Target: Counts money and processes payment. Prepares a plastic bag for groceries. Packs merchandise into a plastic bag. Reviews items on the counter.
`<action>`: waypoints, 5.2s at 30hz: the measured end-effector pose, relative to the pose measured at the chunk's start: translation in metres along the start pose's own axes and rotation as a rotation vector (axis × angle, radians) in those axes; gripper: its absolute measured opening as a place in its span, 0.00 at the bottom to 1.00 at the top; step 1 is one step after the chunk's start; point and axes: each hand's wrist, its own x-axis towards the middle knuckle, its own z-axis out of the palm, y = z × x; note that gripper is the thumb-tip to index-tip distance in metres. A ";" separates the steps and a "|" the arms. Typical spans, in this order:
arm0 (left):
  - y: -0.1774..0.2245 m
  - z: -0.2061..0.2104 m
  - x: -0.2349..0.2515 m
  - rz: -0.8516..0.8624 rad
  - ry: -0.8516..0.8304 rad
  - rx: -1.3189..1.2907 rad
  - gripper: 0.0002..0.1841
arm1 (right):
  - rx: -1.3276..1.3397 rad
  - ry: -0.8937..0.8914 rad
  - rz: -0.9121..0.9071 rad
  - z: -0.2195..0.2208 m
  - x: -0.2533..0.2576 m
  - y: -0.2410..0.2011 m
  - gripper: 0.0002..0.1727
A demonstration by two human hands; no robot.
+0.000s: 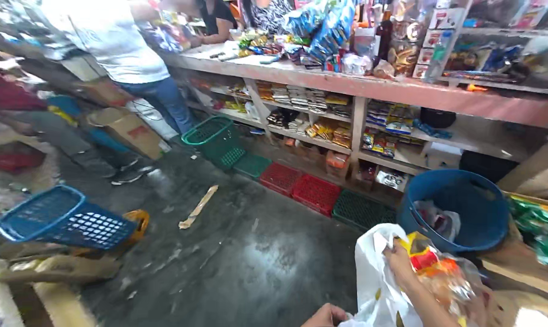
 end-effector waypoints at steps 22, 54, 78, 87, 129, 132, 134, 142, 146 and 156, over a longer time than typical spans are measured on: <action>0.152 -0.336 0.249 -0.019 0.410 -0.499 0.10 | -0.022 0.635 0.219 0.049 0.210 -0.143 0.17; 0.289 -0.467 0.388 0.616 -0.329 -0.809 0.57 | 0.851 0.532 -0.120 0.105 0.299 -0.295 0.15; 0.282 -0.644 0.325 0.266 0.315 -0.332 0.09 | 0.064 0.115 -0.550 0.332 0.395 -0.410 0.19; 0.317 -0.741 0.345 0.334 0.262 -0.596 0.13 | 0.265 -0.094 -0.433 0.418 0.481 -0.491 0.12; 0.665 -1.202 0.612 0.601 -0.430 -0.605 0.12 | -0.058 0.377 -0.575 0.555 0.903 -0.896 0.15; 0.665 -1.210 0.622 0.523 -0.446 -0.646 0.12 | -0.111 0.407 -0.496 0.557 0.917 -0.902 0.13; 0.673 -1.215 0.627 0.507 -0.397 -0.557 0.16 | -0.095 0.409 -0.468 0.556 0.925 -0.905 0.11; 0.692 -1.225 0.621 0.577 -0.333 -0.487 0.12 | -0.180 0.366 -0.512 0.546 0.941 -0.914 0.06; 0.703 -1.227 0.621 0.491 -0.333 -0.461 0.12 | -0.200 0.372 -0.544 0.538 0.942 -0.914 0.08; 0.703 -1.218 0.651 0.700 -0.591 -0.420 0.10 | -0.141 0.387 -0.520 0.526 0.949 -0.907 0.06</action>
